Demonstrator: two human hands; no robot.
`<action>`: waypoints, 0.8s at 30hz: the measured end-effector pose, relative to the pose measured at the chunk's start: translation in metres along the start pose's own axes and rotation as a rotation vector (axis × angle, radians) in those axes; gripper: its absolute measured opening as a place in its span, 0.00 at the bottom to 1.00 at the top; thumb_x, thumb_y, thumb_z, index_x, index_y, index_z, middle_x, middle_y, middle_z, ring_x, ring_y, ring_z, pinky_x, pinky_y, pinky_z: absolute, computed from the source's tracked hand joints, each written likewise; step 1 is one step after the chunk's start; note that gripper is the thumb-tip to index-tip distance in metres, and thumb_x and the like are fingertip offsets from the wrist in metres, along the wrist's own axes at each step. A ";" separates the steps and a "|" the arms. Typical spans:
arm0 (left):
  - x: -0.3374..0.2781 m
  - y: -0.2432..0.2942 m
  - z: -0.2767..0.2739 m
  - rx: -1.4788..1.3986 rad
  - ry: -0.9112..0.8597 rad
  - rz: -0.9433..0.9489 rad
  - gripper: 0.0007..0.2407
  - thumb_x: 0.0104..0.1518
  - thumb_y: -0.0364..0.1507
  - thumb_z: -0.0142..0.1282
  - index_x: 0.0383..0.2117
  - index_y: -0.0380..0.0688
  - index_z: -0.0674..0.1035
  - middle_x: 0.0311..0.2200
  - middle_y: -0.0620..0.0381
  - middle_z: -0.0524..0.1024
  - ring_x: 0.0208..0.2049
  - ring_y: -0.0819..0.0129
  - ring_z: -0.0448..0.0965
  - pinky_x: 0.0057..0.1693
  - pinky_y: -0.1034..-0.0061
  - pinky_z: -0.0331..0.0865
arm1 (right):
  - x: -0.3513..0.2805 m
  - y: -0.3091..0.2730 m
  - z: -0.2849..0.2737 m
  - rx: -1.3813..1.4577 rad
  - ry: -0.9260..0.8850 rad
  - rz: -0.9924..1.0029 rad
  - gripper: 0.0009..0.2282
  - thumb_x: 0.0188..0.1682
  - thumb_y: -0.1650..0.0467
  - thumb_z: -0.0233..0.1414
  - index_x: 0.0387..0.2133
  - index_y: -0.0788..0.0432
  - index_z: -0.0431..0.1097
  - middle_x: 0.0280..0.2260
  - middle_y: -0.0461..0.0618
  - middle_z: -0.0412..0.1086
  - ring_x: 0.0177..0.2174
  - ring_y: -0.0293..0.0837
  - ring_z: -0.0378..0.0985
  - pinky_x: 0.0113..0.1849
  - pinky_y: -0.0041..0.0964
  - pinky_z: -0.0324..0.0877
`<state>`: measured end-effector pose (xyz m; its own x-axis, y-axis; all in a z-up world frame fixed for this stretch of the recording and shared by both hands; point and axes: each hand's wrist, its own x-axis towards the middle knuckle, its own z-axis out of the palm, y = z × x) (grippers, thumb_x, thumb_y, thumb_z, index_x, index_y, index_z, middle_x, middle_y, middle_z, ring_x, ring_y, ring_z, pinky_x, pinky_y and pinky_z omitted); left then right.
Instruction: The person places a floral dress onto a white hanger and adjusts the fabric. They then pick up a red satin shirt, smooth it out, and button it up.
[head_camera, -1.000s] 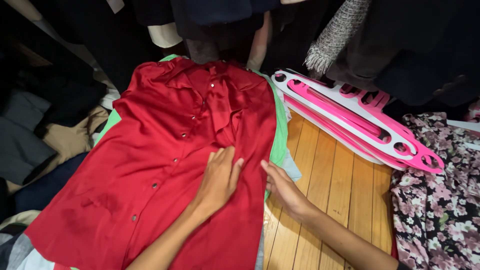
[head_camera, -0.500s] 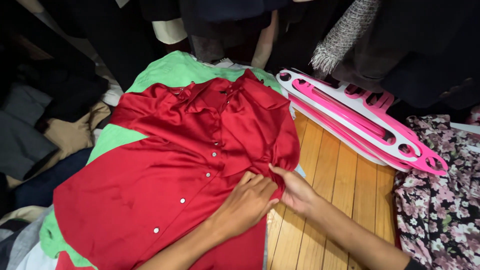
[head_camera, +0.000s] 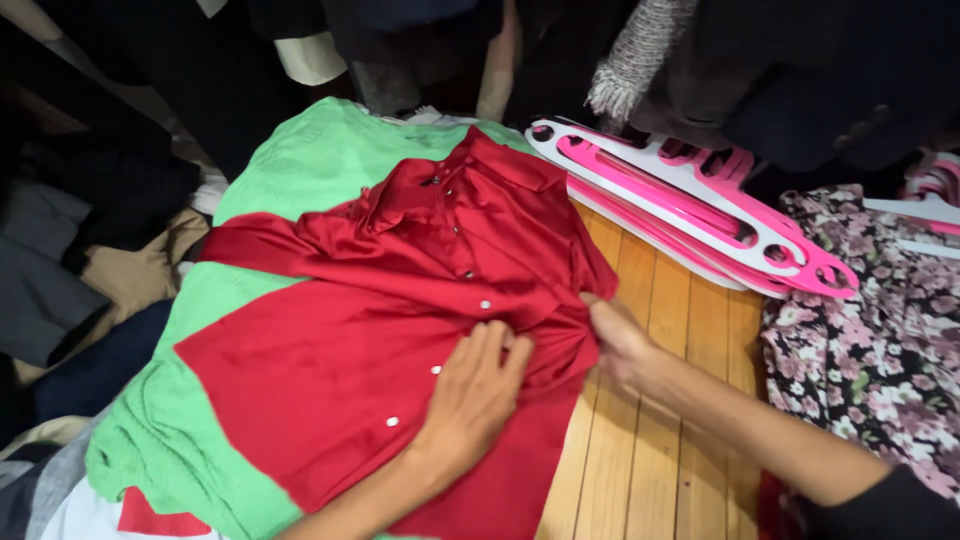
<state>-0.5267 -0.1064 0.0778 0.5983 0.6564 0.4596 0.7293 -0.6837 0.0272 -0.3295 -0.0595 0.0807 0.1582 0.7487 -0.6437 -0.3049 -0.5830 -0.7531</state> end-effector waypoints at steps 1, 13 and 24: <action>-0.004 -0.002 0.001 -0.003 0.002 0.006 0.07 0.53 0.23 0.47 0.36 0.46 0.71 0.33 0.52 0.66 0.33 0.55 0.66 0.39 0.64 0.63 | 0.006 0.000 -0.015 0.004 0.006 -0.003 0.06 0.54 0.69 0.49 0.40 0.57 0.72 0.40 0.56 0.77 0.40 0.52 0.79 0.46 0.50 0.76; -0.033 0.028 0.049 0.049 -0.276 0.047 0.09 0.50 0.26 0.50 0.38 0.50 0.75 0.26 0.58 0.75 0.21 0.56 0.80 0.26 0.63 0.72 | 0.029 0.029 -0.186 0.146 0.182 -0.044 0.03 0.51 0.70 0.50 0.28 0.52 0.70 0.27 0.51 0.76 0.25 0.47 0.78 0.30 0.43 0.75; 0.006 0.111 0.044 -0.881 -1.118 0.040 0.16 0.63 0.35 0.46 0.53 0.39 0.67 0.47 0.34 0.72 0.52 0.41 0.73 0.53 0.59 0.67 | -0.016 0.043 -0.268 0.117 0.160 -0.112 0.03 0.50 0.68 0.58 0.30 0.54 0.73 0.24 0.48 0.76 0.18 0.38 0.74 0.21 0.32 0.71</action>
<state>-0.4279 -0.1647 0.0445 0.8587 0.2513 -0.4466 0.5124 -0.4071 0.7561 -0.0937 -0.1810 0.0225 0.3412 0.7420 -0.5771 -0.3822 -0.4514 -0.8063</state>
